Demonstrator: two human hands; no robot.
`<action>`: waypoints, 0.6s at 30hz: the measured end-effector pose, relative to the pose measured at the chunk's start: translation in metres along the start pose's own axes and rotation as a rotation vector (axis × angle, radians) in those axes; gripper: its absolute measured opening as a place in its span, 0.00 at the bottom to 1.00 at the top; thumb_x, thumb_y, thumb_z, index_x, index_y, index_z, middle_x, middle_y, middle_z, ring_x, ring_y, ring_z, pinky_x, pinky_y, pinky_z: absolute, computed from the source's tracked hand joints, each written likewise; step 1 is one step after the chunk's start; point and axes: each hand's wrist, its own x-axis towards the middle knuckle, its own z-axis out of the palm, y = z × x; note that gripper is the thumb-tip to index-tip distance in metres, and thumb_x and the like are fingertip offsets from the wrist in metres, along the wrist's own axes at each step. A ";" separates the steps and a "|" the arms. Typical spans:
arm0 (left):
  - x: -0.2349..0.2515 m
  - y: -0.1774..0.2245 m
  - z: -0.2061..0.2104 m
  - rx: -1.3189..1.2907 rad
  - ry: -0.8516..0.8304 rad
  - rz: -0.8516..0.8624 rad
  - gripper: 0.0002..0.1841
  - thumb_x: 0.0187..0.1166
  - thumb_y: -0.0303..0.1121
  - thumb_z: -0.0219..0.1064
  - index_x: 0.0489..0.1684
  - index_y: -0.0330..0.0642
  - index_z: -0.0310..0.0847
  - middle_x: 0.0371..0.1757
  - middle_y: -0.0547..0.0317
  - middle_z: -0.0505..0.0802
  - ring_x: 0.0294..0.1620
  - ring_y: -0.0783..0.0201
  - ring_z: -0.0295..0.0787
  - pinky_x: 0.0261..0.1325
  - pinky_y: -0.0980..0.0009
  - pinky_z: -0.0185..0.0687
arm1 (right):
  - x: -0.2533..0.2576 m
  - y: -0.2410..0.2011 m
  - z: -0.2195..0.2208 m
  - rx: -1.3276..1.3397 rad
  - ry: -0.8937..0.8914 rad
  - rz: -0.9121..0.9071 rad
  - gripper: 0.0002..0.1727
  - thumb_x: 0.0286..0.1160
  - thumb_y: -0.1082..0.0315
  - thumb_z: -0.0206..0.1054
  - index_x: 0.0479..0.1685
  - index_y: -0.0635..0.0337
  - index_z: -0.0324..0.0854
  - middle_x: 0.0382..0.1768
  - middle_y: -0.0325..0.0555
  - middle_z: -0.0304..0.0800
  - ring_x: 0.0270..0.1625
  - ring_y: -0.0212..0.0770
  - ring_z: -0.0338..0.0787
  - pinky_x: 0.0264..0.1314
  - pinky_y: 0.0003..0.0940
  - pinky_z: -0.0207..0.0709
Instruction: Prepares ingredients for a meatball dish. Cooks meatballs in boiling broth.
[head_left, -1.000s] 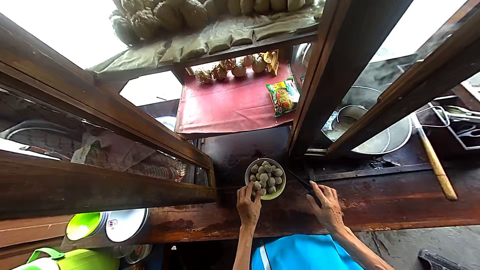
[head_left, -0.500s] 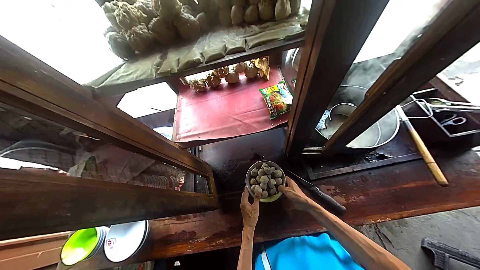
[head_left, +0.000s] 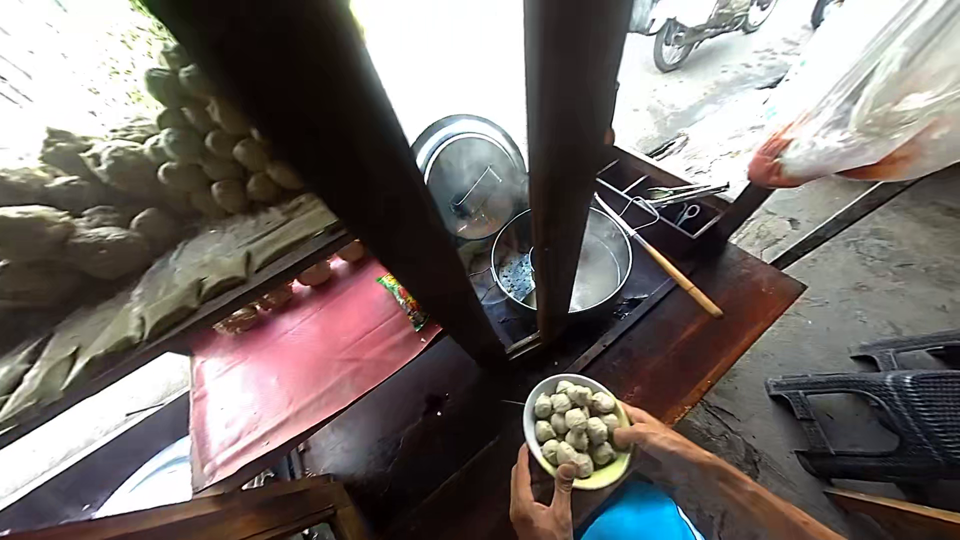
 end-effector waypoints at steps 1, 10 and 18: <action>0.007 0.009 0.017 -0.029 -0.018 0.014 0.42 0.67 0.47 0.81 0.75 0.23 0.75 0.59 0.36 0.90 0.54 0.60 0.93 0.60 0.68 0.89 | -0.003 -0.018 -0.016 -0.014 0.003 -0.007 0.34 0.61 0.81 0.63 0.76 0.58 0.71 0.54 0.52 0.92 0.52 0.45 0.94 0.52 0.45 0.91; 0.063 0.088 0.145 -0.326 -0.099 -0.011 0.30 0.81 0.39 0.68 0.76 0.24 0.73 0.59 0.44 0.93 0.49 0.67 0.94 0.54 0.71 0.91 | 0.046 -0.197 -0.135 -0.242 -0.020 -0.070 0.27 0.70 0.84 0.55 0.71 0.58 0.70 0.50 0.47 0.92 0.47 0.41 0.94 0.46 0.39 0.91; 0.044 0.071 0.154 -0.293 0.091 -0.094 0.21 0.82 0.29 0.66 0.69 0.22 0.78 0.50 0.46 0.95 0.43 0.65 0.96 0.50 0.70 0.93 | 0.162 -0.296 -0.163 -0.583 -0.180 0.005 0.21 0.72 0.83 0.52 0.62 0.61 0.76 0.39 0.47 0.90 0.35 0.38 0.91 0.36 0.35 0.88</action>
